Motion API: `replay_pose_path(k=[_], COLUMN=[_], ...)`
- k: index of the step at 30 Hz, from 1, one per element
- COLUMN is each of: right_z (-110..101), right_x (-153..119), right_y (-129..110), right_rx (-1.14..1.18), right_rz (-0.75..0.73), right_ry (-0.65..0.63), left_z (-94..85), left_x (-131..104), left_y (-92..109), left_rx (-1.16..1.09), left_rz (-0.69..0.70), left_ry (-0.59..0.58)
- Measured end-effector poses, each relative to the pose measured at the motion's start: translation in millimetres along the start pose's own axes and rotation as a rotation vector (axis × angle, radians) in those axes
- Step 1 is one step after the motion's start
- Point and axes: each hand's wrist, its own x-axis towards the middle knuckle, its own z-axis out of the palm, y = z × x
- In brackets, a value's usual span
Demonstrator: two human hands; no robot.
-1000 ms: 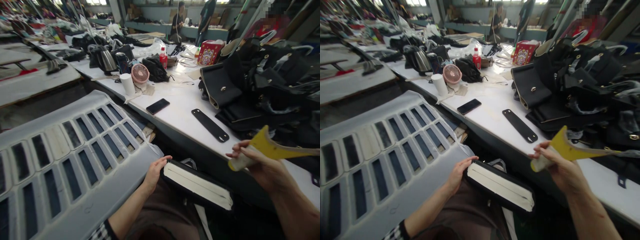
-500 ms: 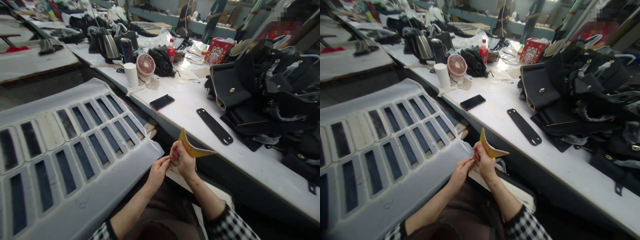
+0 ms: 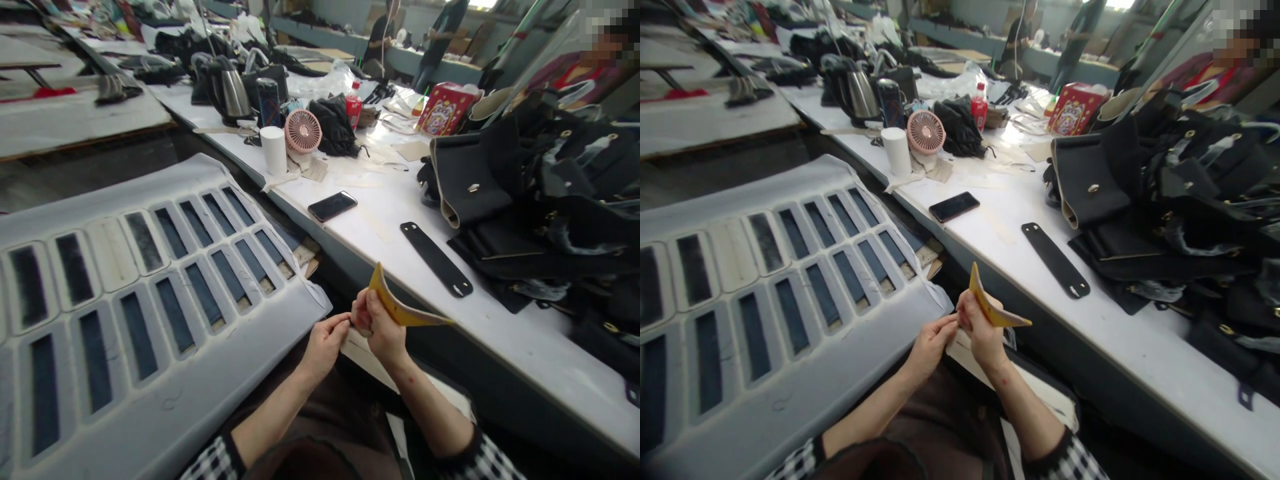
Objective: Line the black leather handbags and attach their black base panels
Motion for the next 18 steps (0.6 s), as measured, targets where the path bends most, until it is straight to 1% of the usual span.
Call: replay_pose_path(k=[4,7,9,11,13,16,18], right_z=[0.5,1.4,1.9,2.8,4.3,7.1,8.6], right_x=[0.1,2.1,3.2,4.0,4.6,5.6,6.5], right_y=[-3.1,-3.1,-2.8,-2.9,-2.4,-1.5,-2.8], right_rx=[0.039,0.046,0.052,0.046,0.059,0.070,0.073], right_rz=[-0.033,0.025,0.035,-0.004,-0.031,0.017,0.036], right_ry=[-0.007,-0.015,-0.041,-0.063,-0.051,-0.040,-0.057], left_z=[-0.4,-1.1,-1.7,-2.2,-2.6,-2.7,-2.8], left_x=[-0.6,-0.6,-0.2,0.1,0.2,-0.2,-0.5], left_y=[0.2,-0.3,-1.0,-1.5,-1.6,-1.4,-1.4], left_rx=[0.020,0.024,0.027,0.033,0.035,0.024,0.033], left_rz=[0.002,0.008,0.005,0.006,0.027,0.061,0.050], left_ry=[0.005,0.024,0.017,0.010,0.017,0.016,0.008])
